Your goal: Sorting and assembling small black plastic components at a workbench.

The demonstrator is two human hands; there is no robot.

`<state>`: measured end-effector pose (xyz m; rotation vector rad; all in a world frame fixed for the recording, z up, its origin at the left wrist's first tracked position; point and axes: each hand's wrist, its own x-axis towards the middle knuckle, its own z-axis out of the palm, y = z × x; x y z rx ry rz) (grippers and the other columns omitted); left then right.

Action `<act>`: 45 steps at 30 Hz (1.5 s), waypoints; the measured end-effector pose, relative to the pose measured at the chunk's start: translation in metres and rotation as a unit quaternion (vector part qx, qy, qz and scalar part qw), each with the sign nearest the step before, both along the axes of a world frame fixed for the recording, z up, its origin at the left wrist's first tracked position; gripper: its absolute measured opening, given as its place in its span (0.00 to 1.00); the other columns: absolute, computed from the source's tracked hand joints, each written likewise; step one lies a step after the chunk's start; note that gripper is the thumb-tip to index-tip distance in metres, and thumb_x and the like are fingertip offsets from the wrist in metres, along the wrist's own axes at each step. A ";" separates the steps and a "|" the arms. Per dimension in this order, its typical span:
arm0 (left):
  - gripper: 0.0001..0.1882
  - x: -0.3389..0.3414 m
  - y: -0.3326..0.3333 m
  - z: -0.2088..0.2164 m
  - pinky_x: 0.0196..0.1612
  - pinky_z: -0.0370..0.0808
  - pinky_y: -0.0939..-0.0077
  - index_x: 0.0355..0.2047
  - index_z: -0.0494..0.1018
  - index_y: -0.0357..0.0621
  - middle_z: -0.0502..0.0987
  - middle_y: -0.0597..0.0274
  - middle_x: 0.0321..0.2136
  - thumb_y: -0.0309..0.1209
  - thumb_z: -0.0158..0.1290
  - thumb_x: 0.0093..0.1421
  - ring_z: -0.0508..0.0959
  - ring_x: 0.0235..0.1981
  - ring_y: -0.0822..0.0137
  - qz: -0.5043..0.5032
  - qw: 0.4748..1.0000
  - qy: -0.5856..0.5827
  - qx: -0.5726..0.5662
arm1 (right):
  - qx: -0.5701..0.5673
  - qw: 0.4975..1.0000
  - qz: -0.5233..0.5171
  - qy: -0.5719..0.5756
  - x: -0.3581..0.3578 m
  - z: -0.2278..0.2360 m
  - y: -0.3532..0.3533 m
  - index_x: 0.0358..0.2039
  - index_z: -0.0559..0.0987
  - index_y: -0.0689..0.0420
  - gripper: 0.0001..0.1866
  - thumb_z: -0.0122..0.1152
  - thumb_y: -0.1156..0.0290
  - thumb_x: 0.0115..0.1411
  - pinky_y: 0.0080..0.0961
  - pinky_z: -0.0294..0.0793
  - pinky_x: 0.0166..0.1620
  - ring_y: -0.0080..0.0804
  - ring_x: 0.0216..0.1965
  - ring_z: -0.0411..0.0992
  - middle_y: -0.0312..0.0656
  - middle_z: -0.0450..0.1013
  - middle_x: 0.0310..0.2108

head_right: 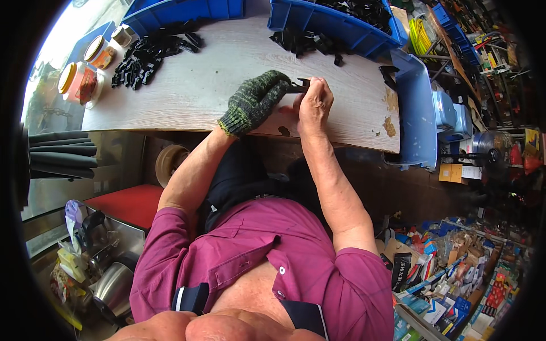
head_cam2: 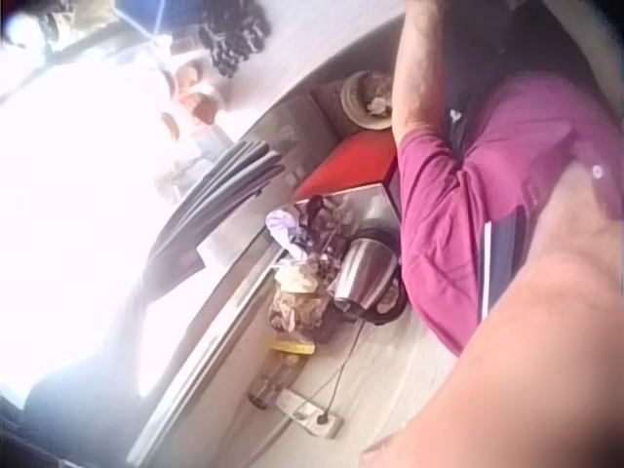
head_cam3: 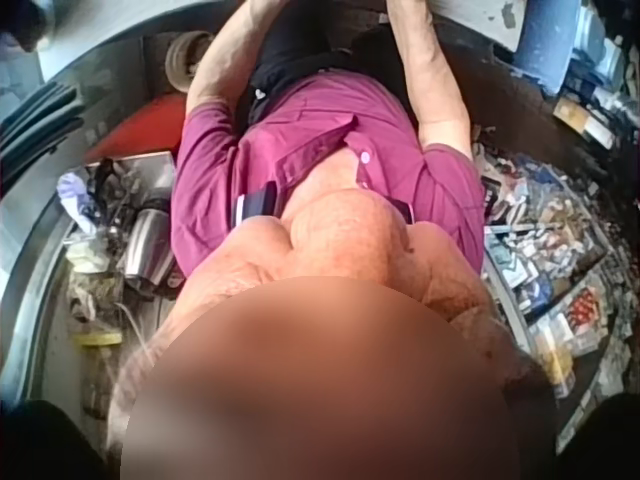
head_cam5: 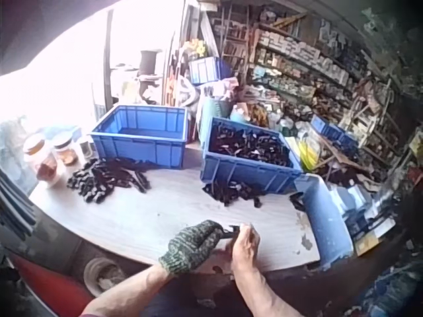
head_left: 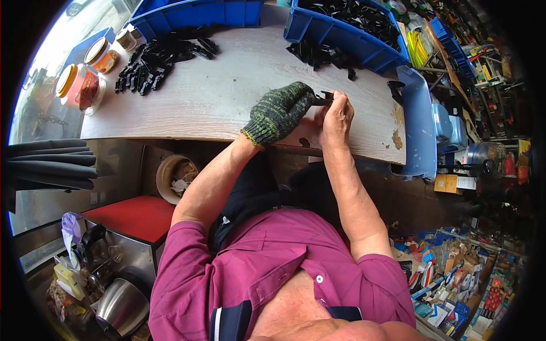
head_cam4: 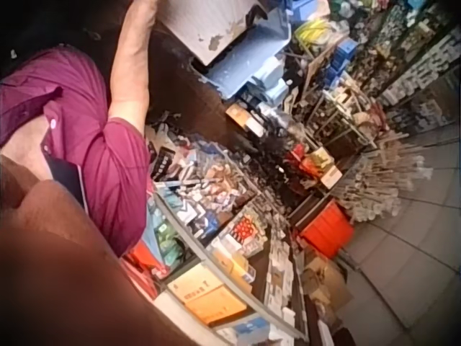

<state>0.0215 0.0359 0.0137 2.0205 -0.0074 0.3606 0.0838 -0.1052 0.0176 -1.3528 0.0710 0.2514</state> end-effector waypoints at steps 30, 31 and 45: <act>0.19 0.017 -0.038 -0.020 0.46 0.76 0.55 0.54 0.72 0.43 0.81 0.46 0.39 0.38 0.52 0.66 0.81 0.43 0.45 0.073 0.993 -0.075 -0.058 | 0.006 0.995 -0.029 -0.095 0.002 -0.011 -0.002 0.21 0.66 0.48 0.15 0.51 0.67 0.66 0.18 0.59 0.25 0.14 0.22 0.59 0.24 0.61 0.21; 0.18 0.016 -0.033 -0.016 0.45 0.77 0.54 0.51 0.75 0.45 0.82 0.50 0.36 0.41 0.54 0.66 0.81 0.39 0.44 0.057 0.995 -0.083 -0.020 | 0.012 0.996 -0.024 -0.084 0.002 -0.011 -0.002 0.22 0.67 0.49 0.14 0.51 0.67 0.66 0.19 0.63 0.25 0.15 0.20 0.59 0.25 0.61 0.19; 0.14 -0.025 0.168 0.001 0.42 0.75 0.50 0.38 0.75 0.45 0.80 0.47 0.35 0.42 0.54 0.61 0.80 0.39 0.44 0.381 0.863 0.127 0.306 | -0.007 0.996 0.050 -0.071 -0.005 -0.005 -0.004 0.26 0.68 0.51 0.16 0.52 0.56 0.66 0.34 0.79 0.22 0.21 0.13 0.56 0.30 0.54 0.11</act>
